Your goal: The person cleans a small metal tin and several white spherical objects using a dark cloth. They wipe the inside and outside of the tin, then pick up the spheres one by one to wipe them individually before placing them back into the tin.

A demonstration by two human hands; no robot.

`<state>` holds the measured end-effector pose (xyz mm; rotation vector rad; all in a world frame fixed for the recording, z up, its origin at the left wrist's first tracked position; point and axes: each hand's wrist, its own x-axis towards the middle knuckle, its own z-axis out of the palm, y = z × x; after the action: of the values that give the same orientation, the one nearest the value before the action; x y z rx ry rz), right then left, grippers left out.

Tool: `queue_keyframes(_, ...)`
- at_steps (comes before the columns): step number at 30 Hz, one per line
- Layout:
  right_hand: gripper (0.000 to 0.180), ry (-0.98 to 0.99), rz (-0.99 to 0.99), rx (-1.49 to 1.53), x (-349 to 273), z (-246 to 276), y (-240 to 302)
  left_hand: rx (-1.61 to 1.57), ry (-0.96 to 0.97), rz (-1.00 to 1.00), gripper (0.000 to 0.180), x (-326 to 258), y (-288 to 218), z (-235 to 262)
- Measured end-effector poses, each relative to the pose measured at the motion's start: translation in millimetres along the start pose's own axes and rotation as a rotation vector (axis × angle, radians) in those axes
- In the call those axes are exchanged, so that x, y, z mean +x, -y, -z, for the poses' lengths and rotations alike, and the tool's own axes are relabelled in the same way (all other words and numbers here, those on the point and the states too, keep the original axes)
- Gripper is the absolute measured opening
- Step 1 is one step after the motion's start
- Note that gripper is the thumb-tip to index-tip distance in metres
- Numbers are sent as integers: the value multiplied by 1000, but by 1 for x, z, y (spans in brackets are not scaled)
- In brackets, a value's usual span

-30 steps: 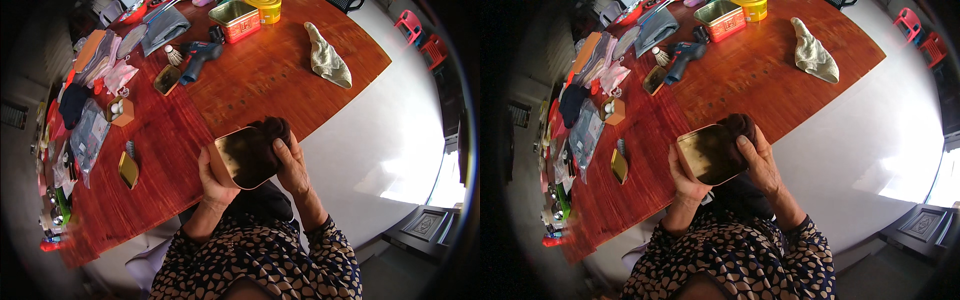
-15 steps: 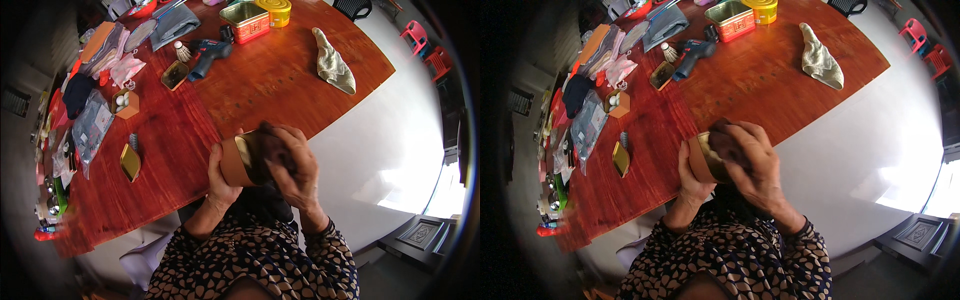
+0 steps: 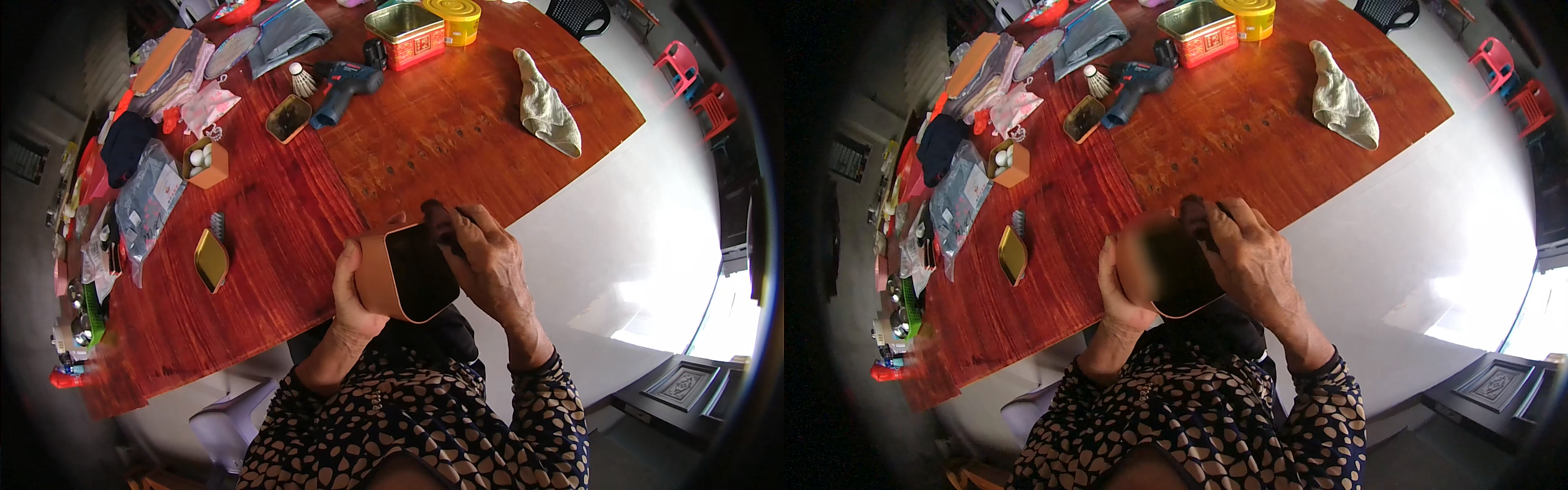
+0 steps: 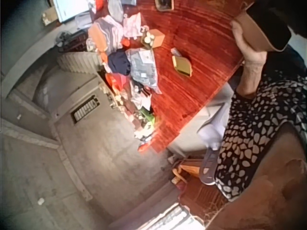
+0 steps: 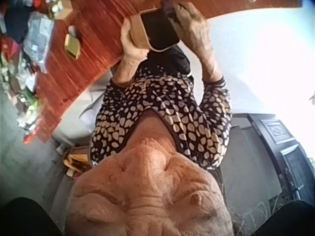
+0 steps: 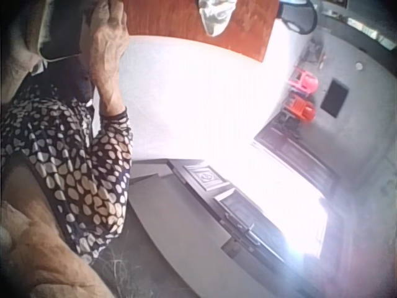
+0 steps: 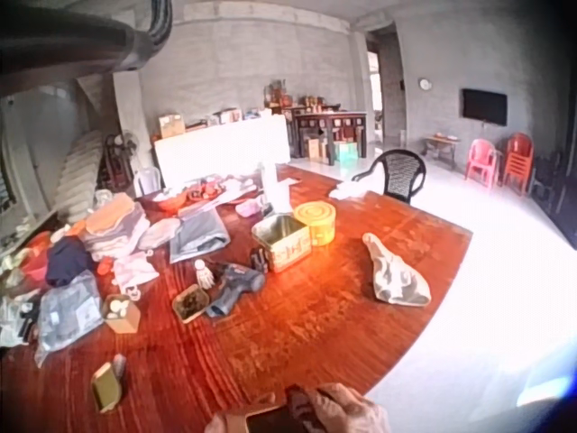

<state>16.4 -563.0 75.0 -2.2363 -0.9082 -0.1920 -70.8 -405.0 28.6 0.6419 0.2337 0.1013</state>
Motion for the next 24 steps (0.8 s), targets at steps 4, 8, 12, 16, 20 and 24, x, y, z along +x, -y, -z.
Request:
queue_keyframes(4, 23, 116, -105, 142, -20, 1, -3, -94, -37, -46, 64, 6, 2, -1)
queue_keyframes(8, 31, 197, -77, 261, -37, 7, -6, -86, -35, -103, 61, 9, -2, 1)
queue_keyframes(12, 39, 389, 204, 593, -37, 22, -4, -65, 20, -74, 61, 14, -2, 9)
queue_keyframes(16, 46, 134, -26, 610, -20, 26, 16, 106, -26, -106, 62, 9, 2, -2)
queue_keyframes(20, 47, 69, 100, 356, -12, 8, 35, 103, 115, -150, 54, 1, 3, -8)
queue_keyframes(24, 53, 86, 203, 192, -23, 3, 47, -61, -32, -62, 59, 5, -1, 0)
